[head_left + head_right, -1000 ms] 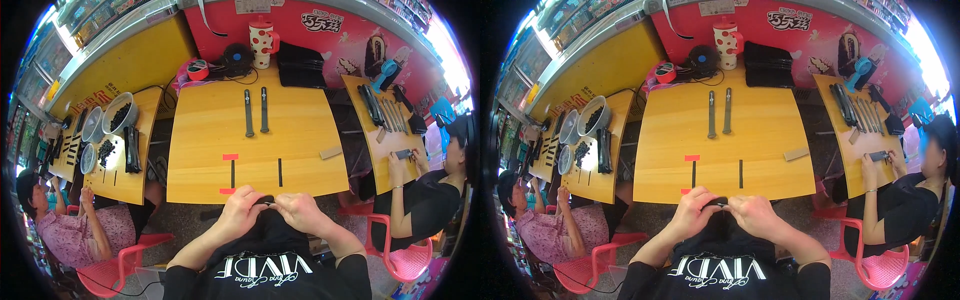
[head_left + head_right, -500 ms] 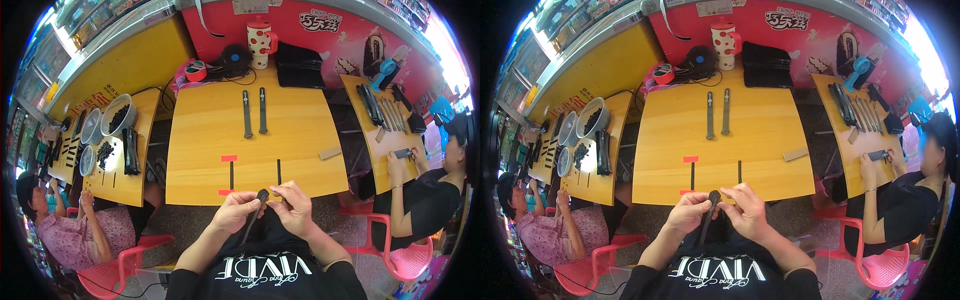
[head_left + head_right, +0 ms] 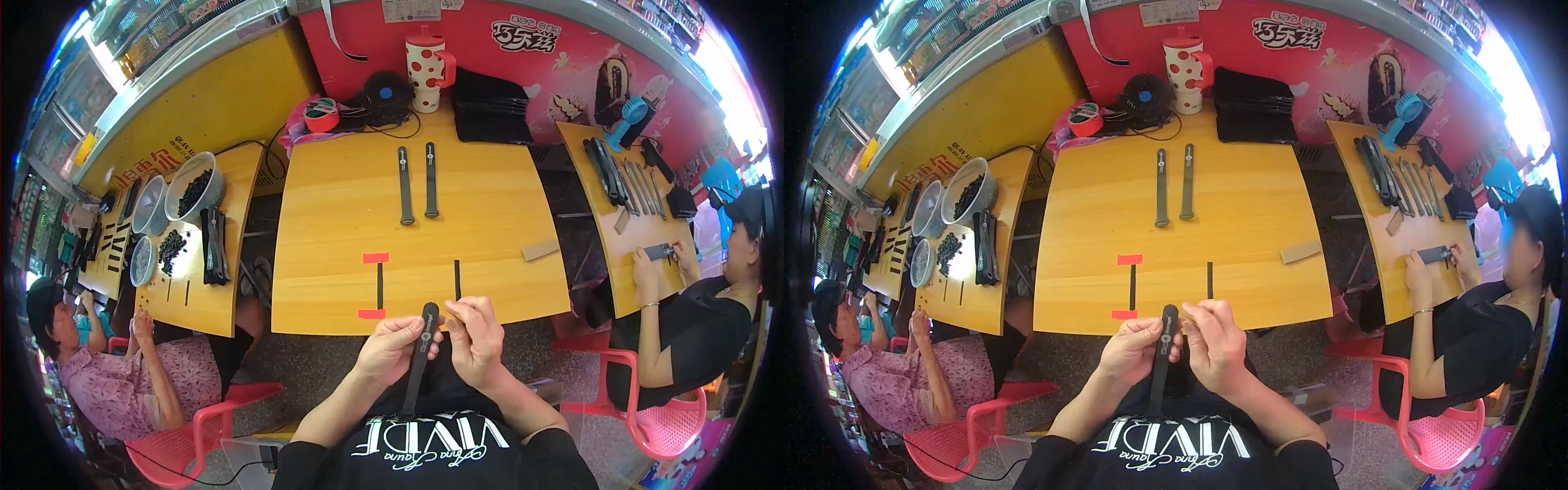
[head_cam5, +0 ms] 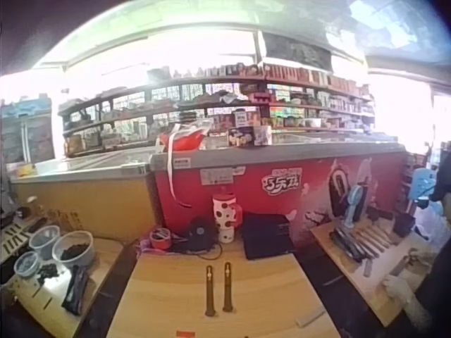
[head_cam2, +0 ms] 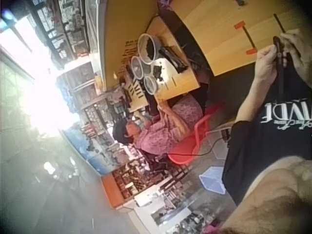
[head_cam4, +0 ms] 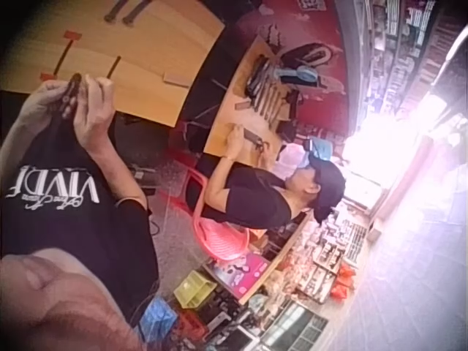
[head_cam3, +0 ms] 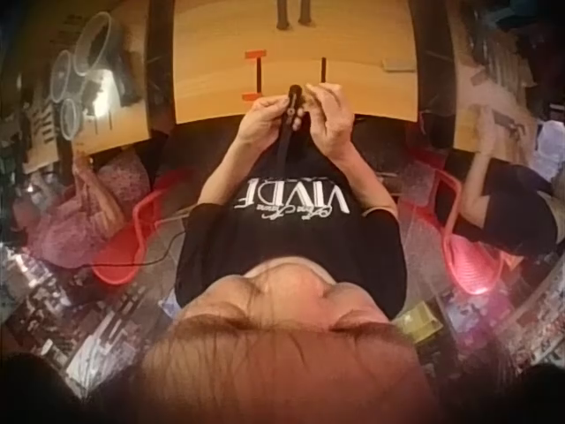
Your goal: Assembling small black plastic parts onto grey straps at a workshop table.
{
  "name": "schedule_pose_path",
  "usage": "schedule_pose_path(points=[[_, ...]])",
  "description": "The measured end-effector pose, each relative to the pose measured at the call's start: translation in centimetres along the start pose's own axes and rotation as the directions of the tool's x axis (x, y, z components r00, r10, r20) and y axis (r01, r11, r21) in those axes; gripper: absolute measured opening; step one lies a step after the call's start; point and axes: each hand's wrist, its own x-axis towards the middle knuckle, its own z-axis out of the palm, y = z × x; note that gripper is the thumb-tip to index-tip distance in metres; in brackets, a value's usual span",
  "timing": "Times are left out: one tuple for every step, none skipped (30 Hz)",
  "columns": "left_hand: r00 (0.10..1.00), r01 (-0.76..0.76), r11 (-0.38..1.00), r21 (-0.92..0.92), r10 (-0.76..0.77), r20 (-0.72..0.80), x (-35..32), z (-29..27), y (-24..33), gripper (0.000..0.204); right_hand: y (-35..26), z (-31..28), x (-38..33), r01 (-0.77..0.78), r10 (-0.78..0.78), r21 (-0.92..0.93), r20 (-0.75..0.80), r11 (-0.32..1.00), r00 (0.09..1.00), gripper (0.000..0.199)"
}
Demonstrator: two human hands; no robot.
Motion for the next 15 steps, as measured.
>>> schedule_pose_path(points=[[1.0, 0.002, 1.0, -0.011, -0.002, -0.017, 0.0, 0.1, 0.1, 0.029, 0.3, -0.3, 0.0, -0.01, 0.011, -0.049, 0.028, 0.999, 1.0, 0.025], [0.999, 0.004, 1.0, -0.022, -0.005, -0.034, 0.1, 0.1, 0.1, 0.031, 0.6, -0.5, 0.0, -0.019, 0.025, -0.099, 0.056, 0.995, 0.998, 0.023], [0.999, 0.007, 1.0, -0.022, -0.008, -0.032, 0.1, 0.1, 0.2, 0.031, 0.4, -0.7, -0.2, -0.021, 0.026, -0.101, 0.054, 0.995, 0.998, 0.023], [1.0, -0.002, 1.0, -0.015, 0.002, -0.031, 0.0, 0.1, 0.2, 0.032, 0.1, -1.0, -0.3, -0.047, 0.066, -0.14, 0.132, 0.989, 0.989, 0.019], [0.999, -0.012, 1.0, -0.009, 0.012, -0.031, 0.0, 0.2, 0.2, 0.032, -0.1, -1.2, -0.5, -0.071, 0.108, -0.179, 0.206, 0.981, 0.972, 0.015], [0.999, -0.009, 1.0, -0.008, 0.009, -0.032, 0.0, 0.1, 0.2, 0.032, -0.1, -1.2, -0.7, -0.074, 0.11, -0.179, 0.205, 0.981, 0.972, 0.015], [1.0, -0.012, 1.0, -0.006, 0.011, -0.028, 0.1, 0.1, 0.1, 0.032, -0.2, -1.2, -0.9, -0.063, 0.112, -0.219, 0.215, 0.974, 0.97, 0.02], [1.0, -0.014, 1.0, -0.004, 0.014, -0.024, 0.1, 0.0, 0.1, 0.033, -0.2, -1.2, -0.9, -0.052, 0.113, -0.258, 0.226, 0.965, 0.968, 0.024], [1.0, -0.014, 1.0, -0.004, 0.014, -0.026, 0.1, 0.0, 0.1, 0.033, -0.3, -1.3, -1.0, -0.054, 0.114, -0.257, 0.226, 0.965, 0.967, 0.024], [0.999, -0.016, 1.0, -0.002, 0.016, -0.034, 0.1, 0.0, 0.1, 0.032, -0.4, -1.3, -0.9, -0.054, 0.116, -0.26, 0.231, 0.964, 0.966, 0.024], [0.999, -0.018, 1.0, 0.0, 0.018, -0.042, 0.2, 0.1, 0.0, 0.032, -0.5, -1.4, -0.9, -0.054, 0.119, -0.263, 0.235, 0.963, 0.965, 0.024], [0.999, -0.017, 1.0, 0.001, 0.017, -0.044, 0.1, 0.1, 0.0, 0.032, -0.6, -1.4, -0.8, -0.056, 0.12, -0.261, 0.236, 0.964, 0.964, 0.024], [0.999, -0.025, 1.0, -0.003, 0.025, -0.032, 0.1, 0.2, 0.1, 0.032, -0.7, -1.4, -0.7, -0.057, 0.118, -0.251, 0.234, 0.966, 0.965, 0.021], [0.999, -0.034, 0.999, -0.007, 0.034, -0.02, 0.1, 0.3, 0.1, 0.032, -0.7, -1.4, -0.7, -0.059, 0.116, -0.242, 0.232, 0.969, 0.966, 0.017], [0.999, -0.034, 0.999, -0.006, 0.033, -0.019, 0.1, 0.3, 0.1, 0.032, -0.7, -1.4, -0.6, -0.059, 0.116, -0.242, 0.231, 0.969, 0.966, 0.017]])
